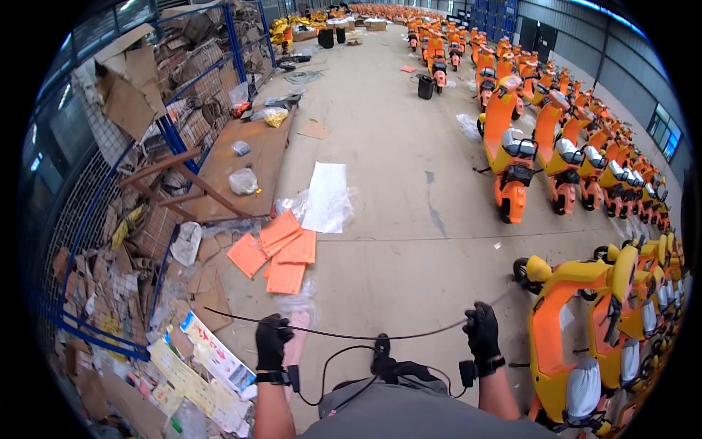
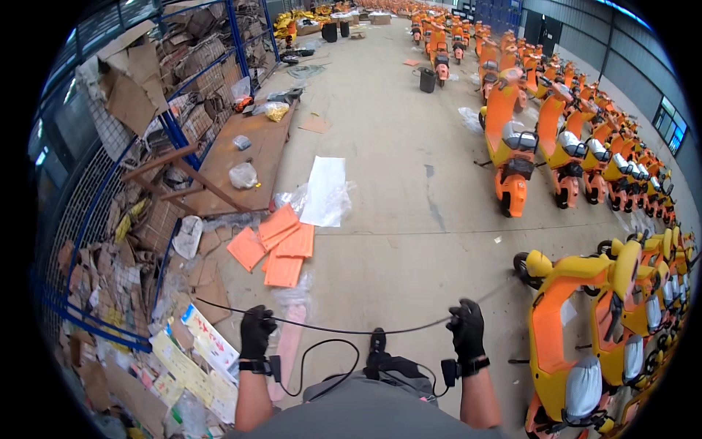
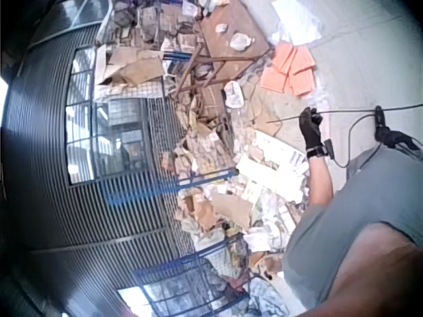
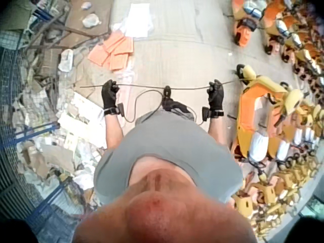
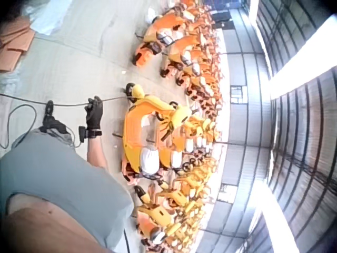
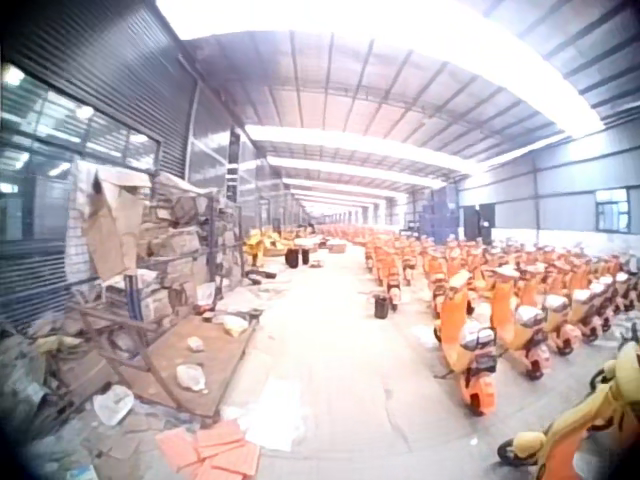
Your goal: The person uses wrenches and pliers to disassemble components of a motorcycle front fork and wheel assembly while sitting on the floor of a service bay. They loosen nuts and bolts, remove a long cable, and handle various small mechanical parts.
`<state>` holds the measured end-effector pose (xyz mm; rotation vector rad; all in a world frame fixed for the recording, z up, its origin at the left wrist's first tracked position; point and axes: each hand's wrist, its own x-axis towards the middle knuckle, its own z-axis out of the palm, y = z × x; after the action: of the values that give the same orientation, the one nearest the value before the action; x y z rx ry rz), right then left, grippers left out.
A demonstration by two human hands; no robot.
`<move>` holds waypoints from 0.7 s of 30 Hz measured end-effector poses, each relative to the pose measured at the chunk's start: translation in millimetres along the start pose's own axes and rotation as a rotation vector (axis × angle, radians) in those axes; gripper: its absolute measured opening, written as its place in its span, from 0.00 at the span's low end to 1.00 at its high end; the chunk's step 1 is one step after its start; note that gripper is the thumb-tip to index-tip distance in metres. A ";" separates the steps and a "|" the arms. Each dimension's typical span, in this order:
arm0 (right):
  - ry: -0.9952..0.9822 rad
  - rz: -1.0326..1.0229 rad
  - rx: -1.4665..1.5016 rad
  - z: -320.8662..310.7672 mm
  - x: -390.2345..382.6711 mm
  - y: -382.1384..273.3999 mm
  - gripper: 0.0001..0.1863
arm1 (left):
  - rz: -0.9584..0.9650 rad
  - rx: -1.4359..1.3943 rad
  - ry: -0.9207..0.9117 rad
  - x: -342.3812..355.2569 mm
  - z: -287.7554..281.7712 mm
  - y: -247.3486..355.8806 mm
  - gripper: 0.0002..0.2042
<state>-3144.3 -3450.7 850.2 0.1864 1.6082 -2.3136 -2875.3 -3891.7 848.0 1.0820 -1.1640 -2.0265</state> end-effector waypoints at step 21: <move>-0.116 -0.045 -0.395 412.2 610.6 -103.2 0.10 | -0.051 0.236 -0.508 649.3 393.8 148.9 0.12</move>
<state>-3723.1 -3913.1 916.9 -0.0743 1.9799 -1.9449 -3536.8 -4293.3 858.1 0.7176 -1.6759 -2.3248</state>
